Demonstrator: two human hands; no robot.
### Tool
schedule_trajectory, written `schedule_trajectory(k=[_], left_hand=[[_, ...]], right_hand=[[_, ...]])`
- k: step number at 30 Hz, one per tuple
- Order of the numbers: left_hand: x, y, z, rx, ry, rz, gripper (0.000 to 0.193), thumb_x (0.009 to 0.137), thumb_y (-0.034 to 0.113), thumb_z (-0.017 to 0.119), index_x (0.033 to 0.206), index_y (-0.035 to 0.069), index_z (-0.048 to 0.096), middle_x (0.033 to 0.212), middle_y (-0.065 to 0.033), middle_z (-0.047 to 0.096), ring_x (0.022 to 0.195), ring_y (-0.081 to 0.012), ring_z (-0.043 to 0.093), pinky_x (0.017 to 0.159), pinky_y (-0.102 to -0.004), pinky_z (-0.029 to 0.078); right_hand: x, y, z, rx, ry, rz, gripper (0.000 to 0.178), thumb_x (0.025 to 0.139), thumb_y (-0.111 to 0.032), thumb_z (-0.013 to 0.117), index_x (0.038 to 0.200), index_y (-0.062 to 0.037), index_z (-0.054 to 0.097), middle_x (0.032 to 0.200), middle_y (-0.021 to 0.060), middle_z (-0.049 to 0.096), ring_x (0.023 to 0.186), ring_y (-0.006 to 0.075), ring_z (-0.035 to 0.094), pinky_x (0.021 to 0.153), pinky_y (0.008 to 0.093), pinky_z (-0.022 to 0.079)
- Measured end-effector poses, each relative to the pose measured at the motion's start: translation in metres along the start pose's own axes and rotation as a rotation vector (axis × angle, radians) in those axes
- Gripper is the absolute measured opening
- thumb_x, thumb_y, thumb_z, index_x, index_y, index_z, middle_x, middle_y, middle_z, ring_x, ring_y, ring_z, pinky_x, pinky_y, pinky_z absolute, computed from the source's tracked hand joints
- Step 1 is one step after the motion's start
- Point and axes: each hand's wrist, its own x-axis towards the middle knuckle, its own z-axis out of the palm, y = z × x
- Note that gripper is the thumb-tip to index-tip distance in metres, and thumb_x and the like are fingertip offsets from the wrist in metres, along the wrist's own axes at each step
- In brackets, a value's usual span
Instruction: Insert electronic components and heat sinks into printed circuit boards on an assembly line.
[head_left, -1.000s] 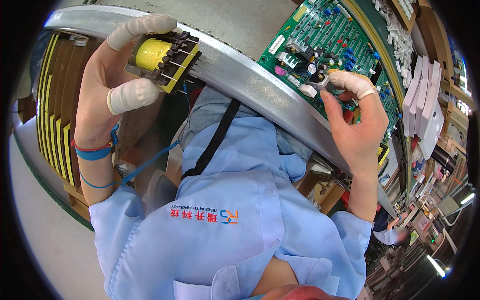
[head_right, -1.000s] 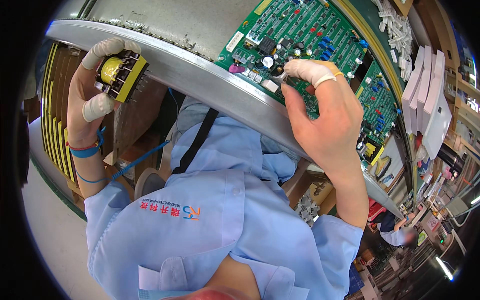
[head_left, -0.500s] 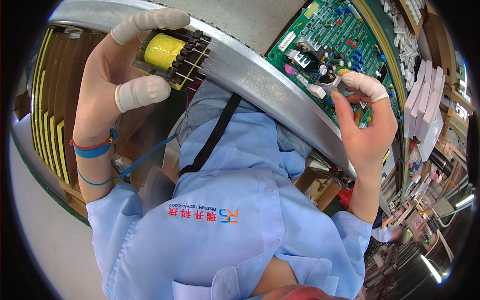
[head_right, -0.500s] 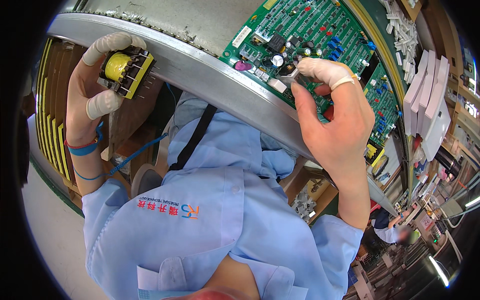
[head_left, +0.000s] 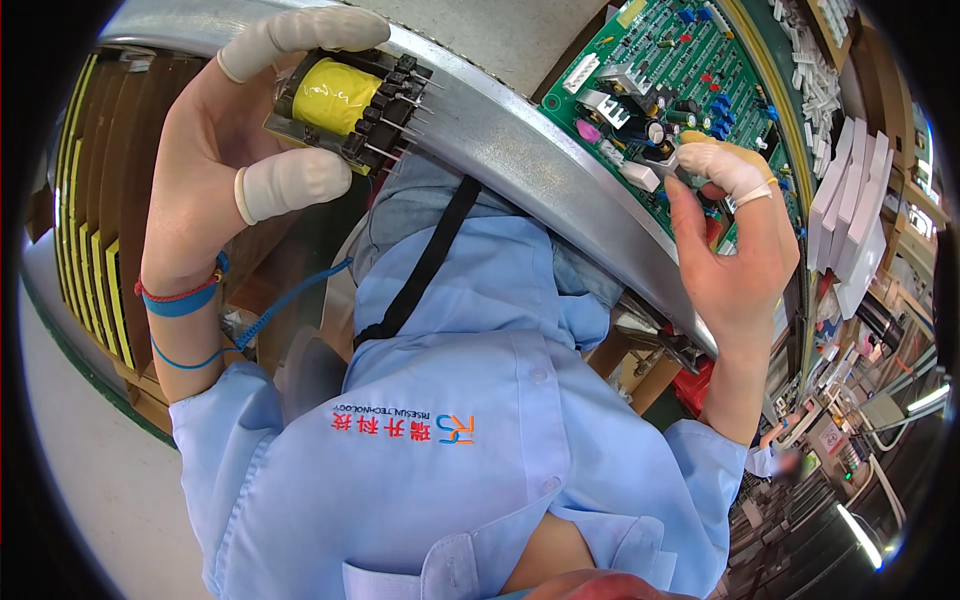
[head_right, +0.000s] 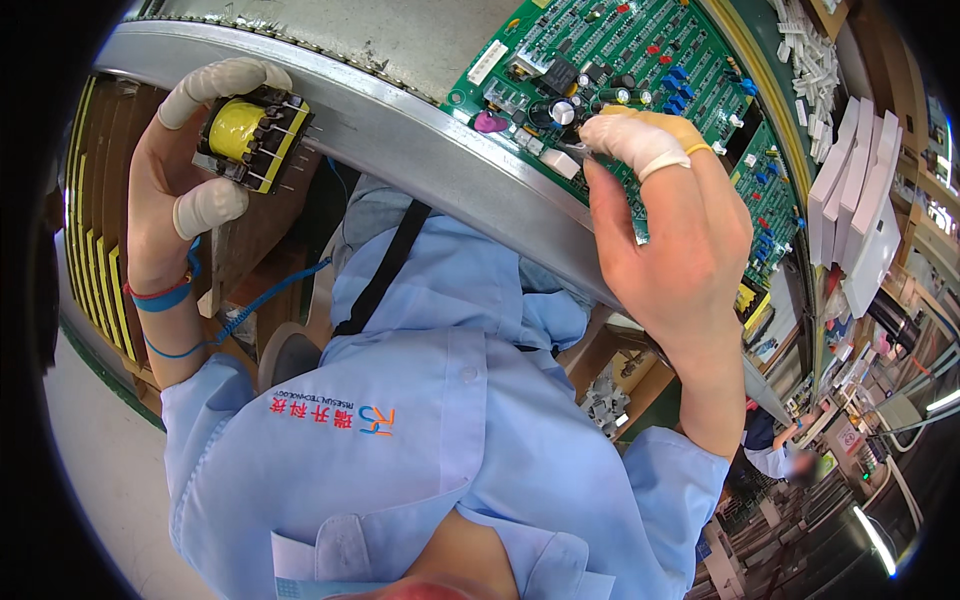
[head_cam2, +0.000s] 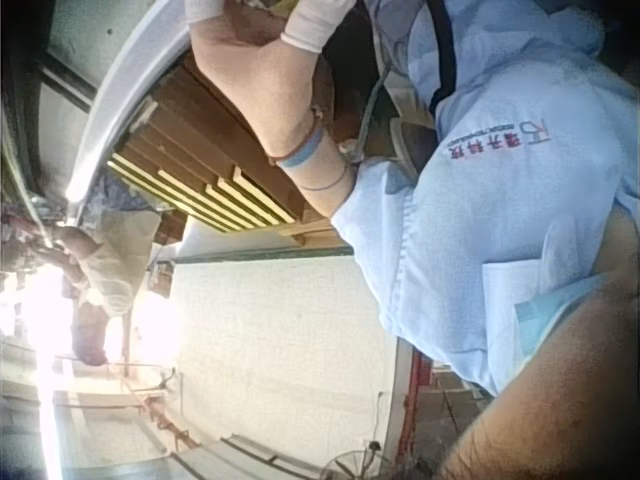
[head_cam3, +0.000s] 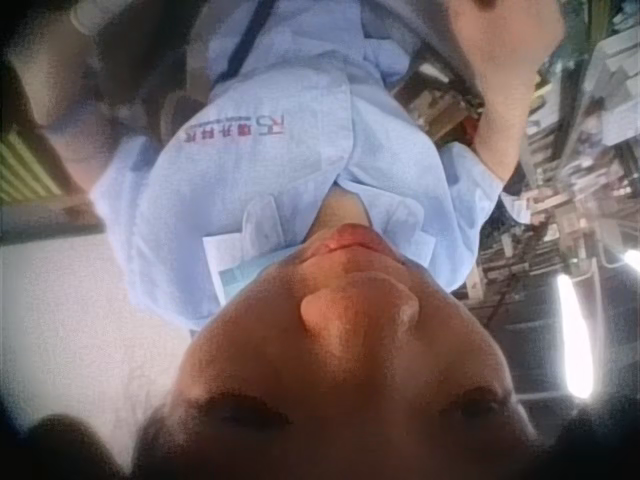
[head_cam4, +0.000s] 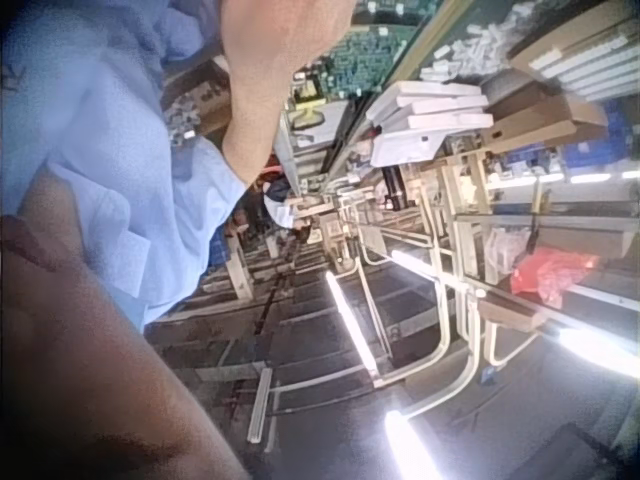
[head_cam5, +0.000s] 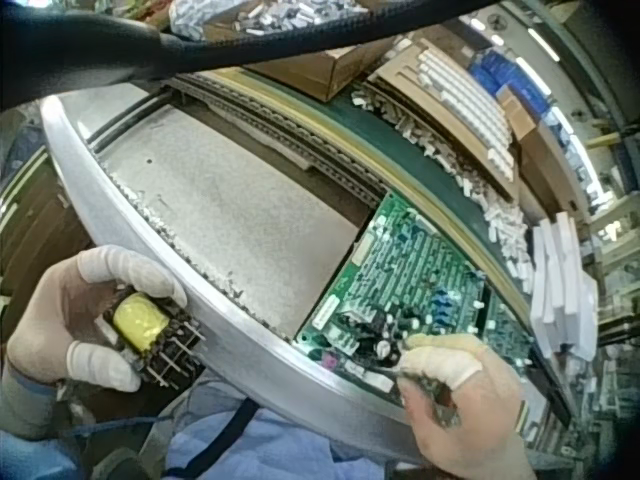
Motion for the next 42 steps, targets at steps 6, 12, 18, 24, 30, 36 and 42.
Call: schedule_trajectory(k=[6,12,18,24,30,36,42], left_hand=[[-0.001,0.001,0.001,-0.001,-0.002,-0.018,0.081,0.065,0.038,0.085,0.128,0.000,0.050,0.123,-0.0153,0.056,0.118,-0.0256,0.054,0.104,-0.0372,0.040],[0.008,-0.023,-0.001,-0.137,-0.033,0.126,0.082,0.065,0.038,0.085,0.128,-0.001,0.050,0.123,-0.0164,0.057,0.117,-0.0266,0.054,0.104,-0.0383,0.040],[0.011,-0.002,0.014,-0.251,-0.061,0.083,0.084,0.065,0.038,0.085,0.129,-0.002,0.049,0.125,-0.0182,0.056,0.117,-0.0281,0.055,0.102,-0.0382,0.042],[0.043,0.024,0.056,-0.103,-0.176,0.346,0.091,0.068,0.034,0.084,0.137,-0.004,0.040,0.119,-0.0152,0.058,0.112,-0.0236,0.055,0.098,-0.0344,0.041],[0.069,0.067,0.097,0.285,-0.294,0.632,0.087,0.064,0.017,0.081,0.139,-0.002,0.039,0.113,-0.0127,0.062,0.111,-0.0212,0.055,0.105,-0.0373,0.032],[0.080,0.097,0.147,0.911,-0.337,0.970,0.085,0.062,0.011,0.077,0.139,0.006,0.042,0.111,-0.0075,0.065,0.111,-0.0243,0.057,0.111,-0.0413,0.021],[0.086,0.128,0.185,1.137,-0.541,0.690,0.077,0.070,0.014,0.072,0.137,-0.002,0.037,0.094,-0.0137,0.064,0.102,-0.0306,0.058,0.109,-0.0540,0.013]], right_hand=[[0.000,0.006,-0.008,-0.063,-0.098,-0.066,0.030,0.069,0.005,0.071,0.097,-0.0048,0.065,0.095,0.0110,0.066,0.076,0.0248,0.063,0.064,0.0317,0.051],[0.003,0.000,-0.008,-0.081,-0.122,-0.020,0.030,0.069,0.002,0.071,0.098,-0.0059,0.065,0.093,0.0100,0.065,0.076,0.0247,0.062,0.062,0.0324,0.050],[-0.008,0.011,-0.005,-0.100,-0.035,-0.106,0.034,0.070,0.000,0.071,0.103,-0.0078,0.065,0.088,0.0090,0.064,0.071,0.0257,0.059,0.060,0.0338,0.048],[-0.011,0.019,-0.042,0.133,0.013,0.093,0.039,0.079,-0.001,0.068,0.118,-0.0018,0.062,0.108,0.0104,0.067,0.093,0.0173,0.065,0.077,0.0271,0.051],[-0.012,0.052,-0.063,0.226,0.457,0.367,0.029,0.088,-0.017,0.066,0.114,-0.0032,0.063,0.085,0.0036,0.066,0.074,0.0084,0.058,0.068,0.0216,0.047],[-0.033,0.069,-0.075,0.134,0.650,0.299,0.024,0.086,-0.013,0.067,0.106,0.0001,0.064,0.077,0.0016,0.062,0.068,0.0065,0.054,0.061,0.0196,0.042],[-0.040,0.065,-0.090,-0.004,0.668,0.220,0.018,0.086,-0.010,0.065,0.100,0.0016,0.065,0.071,0.0049,0.062,0.061,0.0094,0.054,0.056,0.0222,0.043]])
